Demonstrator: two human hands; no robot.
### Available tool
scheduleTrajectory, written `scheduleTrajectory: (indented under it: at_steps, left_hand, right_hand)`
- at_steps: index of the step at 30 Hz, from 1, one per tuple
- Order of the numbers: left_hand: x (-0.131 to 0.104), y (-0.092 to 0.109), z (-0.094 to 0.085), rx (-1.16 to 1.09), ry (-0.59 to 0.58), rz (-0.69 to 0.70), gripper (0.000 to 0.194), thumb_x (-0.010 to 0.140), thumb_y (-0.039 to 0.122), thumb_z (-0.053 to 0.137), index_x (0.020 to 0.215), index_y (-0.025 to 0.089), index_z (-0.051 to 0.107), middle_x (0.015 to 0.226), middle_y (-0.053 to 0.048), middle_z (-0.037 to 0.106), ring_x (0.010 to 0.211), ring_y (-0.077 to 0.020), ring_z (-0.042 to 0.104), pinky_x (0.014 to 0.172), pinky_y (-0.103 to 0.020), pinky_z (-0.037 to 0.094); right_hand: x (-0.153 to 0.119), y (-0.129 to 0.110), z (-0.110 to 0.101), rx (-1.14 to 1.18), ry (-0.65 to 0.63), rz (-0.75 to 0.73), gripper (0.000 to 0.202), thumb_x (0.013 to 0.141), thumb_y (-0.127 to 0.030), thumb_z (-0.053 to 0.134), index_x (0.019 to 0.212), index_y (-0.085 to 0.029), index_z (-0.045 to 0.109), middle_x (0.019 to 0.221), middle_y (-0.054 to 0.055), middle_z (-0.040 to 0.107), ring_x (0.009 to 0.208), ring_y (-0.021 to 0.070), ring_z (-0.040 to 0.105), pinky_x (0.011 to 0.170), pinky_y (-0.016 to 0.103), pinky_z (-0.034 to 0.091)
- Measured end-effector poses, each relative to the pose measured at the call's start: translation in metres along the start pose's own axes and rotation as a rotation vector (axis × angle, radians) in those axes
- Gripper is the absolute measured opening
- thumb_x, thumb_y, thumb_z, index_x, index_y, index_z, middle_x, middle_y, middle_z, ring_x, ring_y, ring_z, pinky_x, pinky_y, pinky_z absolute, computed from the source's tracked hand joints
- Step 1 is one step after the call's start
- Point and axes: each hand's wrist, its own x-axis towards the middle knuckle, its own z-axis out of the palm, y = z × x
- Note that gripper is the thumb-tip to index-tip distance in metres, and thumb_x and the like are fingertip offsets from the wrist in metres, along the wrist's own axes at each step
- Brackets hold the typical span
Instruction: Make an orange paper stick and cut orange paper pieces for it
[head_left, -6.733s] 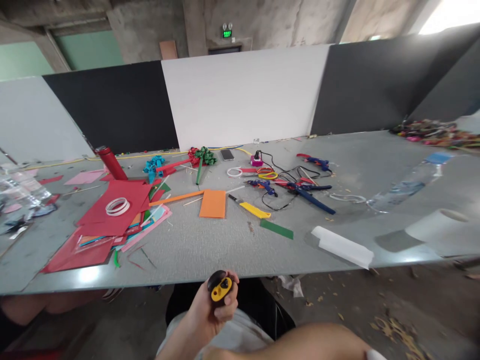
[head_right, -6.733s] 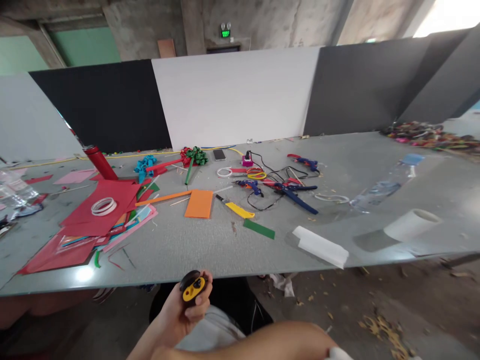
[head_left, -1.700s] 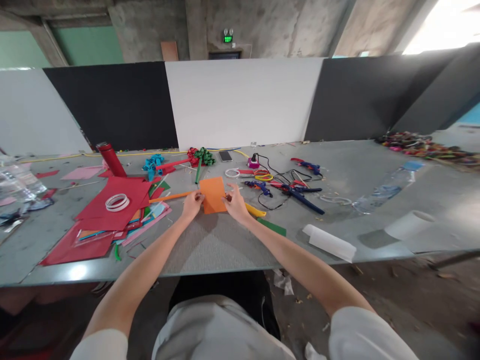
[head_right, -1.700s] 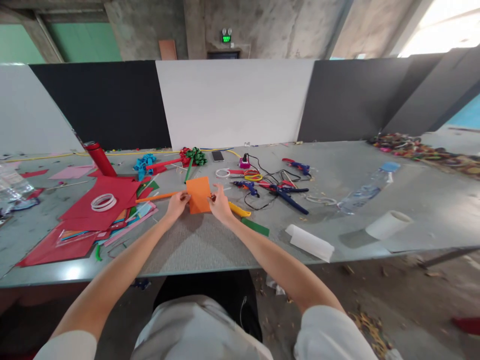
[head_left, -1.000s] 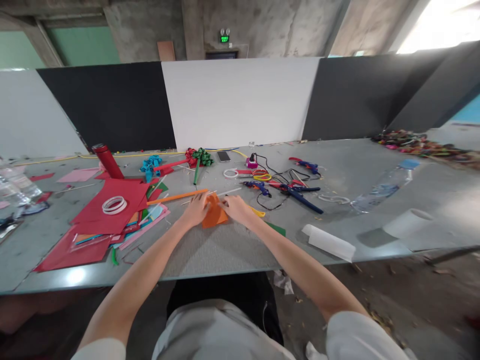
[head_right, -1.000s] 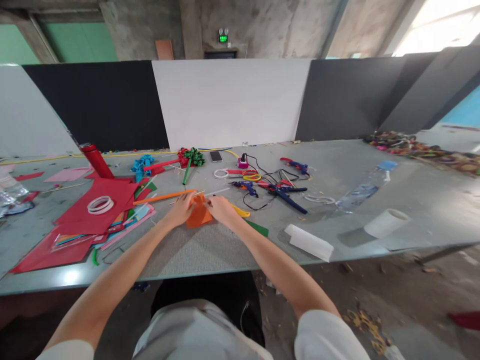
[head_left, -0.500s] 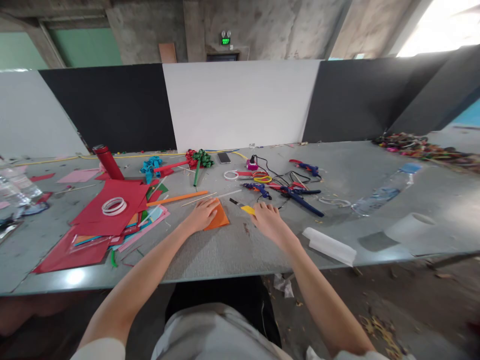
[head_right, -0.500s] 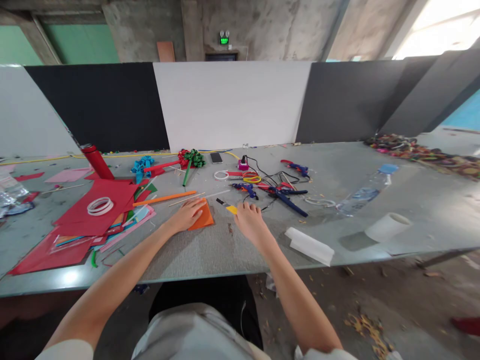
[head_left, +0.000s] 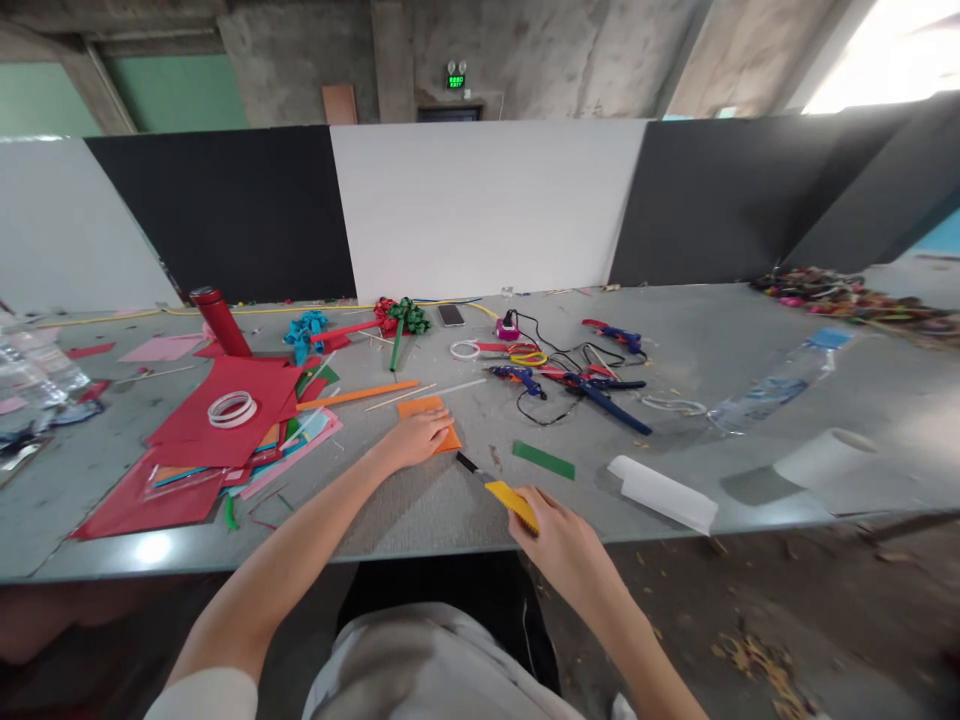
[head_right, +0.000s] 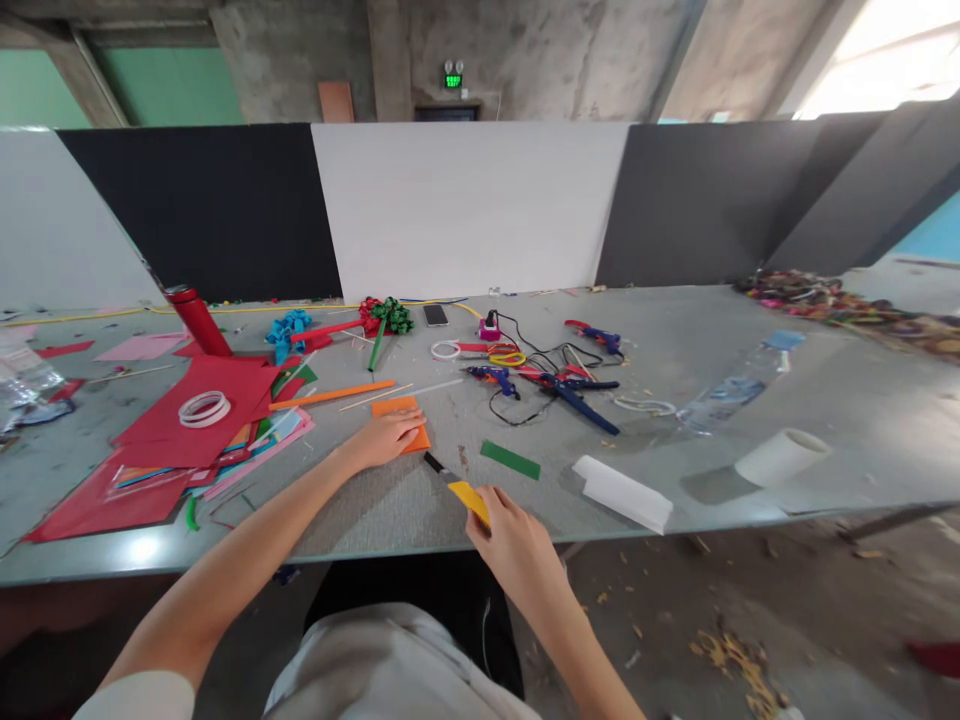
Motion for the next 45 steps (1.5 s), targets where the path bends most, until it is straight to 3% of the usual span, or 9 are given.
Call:
scheduleTrajectory:
  at_steps: [11,15,18,21,26,33,39,45]
  left_hand:
    - [0.002,0.0,0.002,0.008,0.013,-0.002,0.043,0.101,0.032,0.038,0.135,0.02,0.062,0.15,-0.01,0.052,0.141,-0.0216,0.046,0.119,-0.038,0.033]
    - [0.003,0.001,0.005,0.017,0.022,0.027,0.038,0.101,0.035,0.042,0.126,0.021,0.066,0.146,-0.01,0.057,0.14,-0.0227,0.048,0.118,-0.039,0.034]
    - [0.005,0.002,0.011,0.032,0.055,0.014,0.036,0.1,0.043,0.046,0.117,0.021,0.068,0.143,-0.012,0.058,0.136,-0.0253,0.051,0.116,-0.04,0.036]
    - [0.008,0.001,0.018,0.059,0.086,-0.03,0.038,0.099,0.049,0.049,0.112,0.02,0.068,0.147,-0.014,0.052,0.141,-0.0282,0.045,0.118,-0.043,0.034]
    - [0.01,-0.007,0.028,0.164,0.074,-0.114,0.064,0.096,0.058,0.047,0.144,0.015,0.049,0.162,-0.019,0.03,0.153,-0.034,0.019,0.123,-0.051,0.02]
    - [0.01,-0.016,0.028,0.183,0.024,-0.091,0.073,0.096,0.066,0.039,0.153,0.02,0.04,0.164,-0.014,0.029,0.154,-0.0327,0.017,0.123,-0.049,0.019]
    - [0.012,-0.016,0.031,0.197,0.003,-0.132,0.081,0.095,0.068,0.037,0.155,0.015,0.036,0.166,-0.018,0.022,0.154,-0.0362,0.014,0.123,-0.049,0.016]
    - [0.013,-0.017,0.031,0.223,-0.006,-0.12,0.079,0.095,0.067,0.035,0.156,0.016,0.035,0.166,-0.016,0.023,0.154,-0.0344,0.015,0.123,-0.048,0.014]
  right_hand:
    - [0.012,-0.003,0.004,-0.052,0.001,-0.016,0.014,0.095,-0.026,0.046,0.102,-0.024,0.058,0.095,0.005,0.074,0.078,0.0229,0.072,0.061,0.029,0.042]
    - [0.017,-0.006,0.007,-0.103,-0.022,-0.003,0.028,0.097,-0.028,0.046,0.122,-0.023,0.056,0.106,0.008,0.074,0.083,0.0236,0.073,0.063,0.028,0.044]
    - [0.019,-0.01,0.005,-0.164,-0.059,-0.027,0.046,0.098,-0.028,0.045,0.144,-0.025,0.045,0.113,0.01,0.074,0.082,0.0235,0.074,0.063,0.028,0.044]
    - [0.021,-0.017,0.0,-0.219,-0.124,-0.067,0.048,0.1,-0.029,0.043,0.149,-0.028,0.045,0.107,0.009,0.075,0.079,0.0239,0.075,0.063,0.028,0.045]
    - [0.028,-0.031,-0.004,-0.284,-0.145,-0.078,0.043,0.101,-0.033,0.043,0.143,-0.029,0.055,0.094,0.009,0.078,0.079,0.0258,0.075,0.063,0.028,0.047]
    - [0.034,-0.037,0.001,-0.332,-0.083,-0.063,0.042,0.101,-0.034,0.044,0.139,-0.027,0.06,0.083,0.012,0.078,0.074,0.0261,0.075,0.062,0.029,0.048]
    - [0.028,-0.036,0.002,-0.346,-0.086,-0.058,0.04,0.101,-0.032,0.045,0.137,-0.027,0.062,0.084,0.012,0.078,0.074,0.0261,0.076,0.063,0.028,0.048]
    - [0.042,-0.04,0.004,-0.351,-0.06,-0.076,0.041,0.102,-0.032,0.043,0.137,-0.024,0.062,0.083,0.013,0.077,0.074,0.0274,0.076,0.062,0.029,0.048]
